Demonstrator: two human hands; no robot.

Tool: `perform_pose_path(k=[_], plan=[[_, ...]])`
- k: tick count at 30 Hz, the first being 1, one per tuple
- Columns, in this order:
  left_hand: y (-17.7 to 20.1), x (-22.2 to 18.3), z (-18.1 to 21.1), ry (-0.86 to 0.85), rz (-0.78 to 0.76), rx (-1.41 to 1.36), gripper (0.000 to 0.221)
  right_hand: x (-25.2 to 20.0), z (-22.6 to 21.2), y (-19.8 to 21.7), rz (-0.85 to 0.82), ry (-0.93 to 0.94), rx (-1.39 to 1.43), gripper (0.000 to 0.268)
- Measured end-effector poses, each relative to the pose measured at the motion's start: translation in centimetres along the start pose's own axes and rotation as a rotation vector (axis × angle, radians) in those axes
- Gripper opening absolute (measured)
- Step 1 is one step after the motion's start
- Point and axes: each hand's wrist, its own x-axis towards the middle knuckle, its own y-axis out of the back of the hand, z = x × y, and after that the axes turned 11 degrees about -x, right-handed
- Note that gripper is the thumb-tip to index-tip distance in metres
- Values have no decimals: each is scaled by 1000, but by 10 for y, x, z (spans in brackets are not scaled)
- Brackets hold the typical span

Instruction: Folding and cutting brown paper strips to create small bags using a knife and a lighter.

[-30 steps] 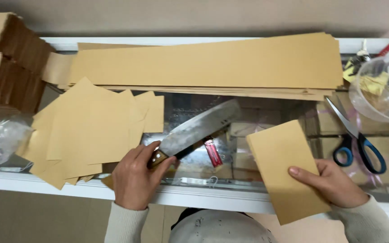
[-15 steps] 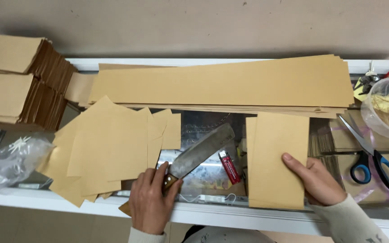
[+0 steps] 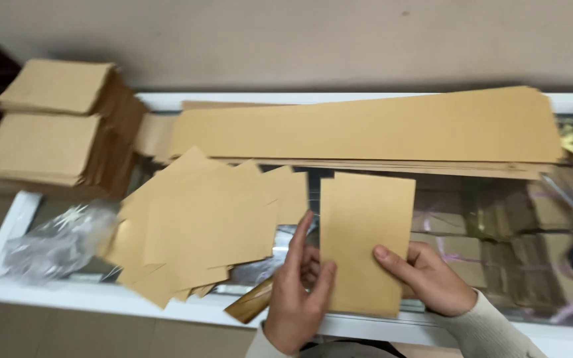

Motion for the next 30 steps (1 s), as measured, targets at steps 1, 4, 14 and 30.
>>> perform_pose_path(k=[1, 4, 14, 30], plan=[[17, 4, -3, 0, 20, 2, 79, 5, 4, -5, -18, 1, -10, 53], [73, 14, -9, 13, 164, 35, 80, 16, 10, -17, -136, 150, -93, 26], [222, 13, -32, -191, 632, 608, 83, 19, -3, -11, 19, 209, -190, 44], [-43, 13, -8, -804, -296, 414, 77, -22, -8, -26, -261, 678, -444, 80]])
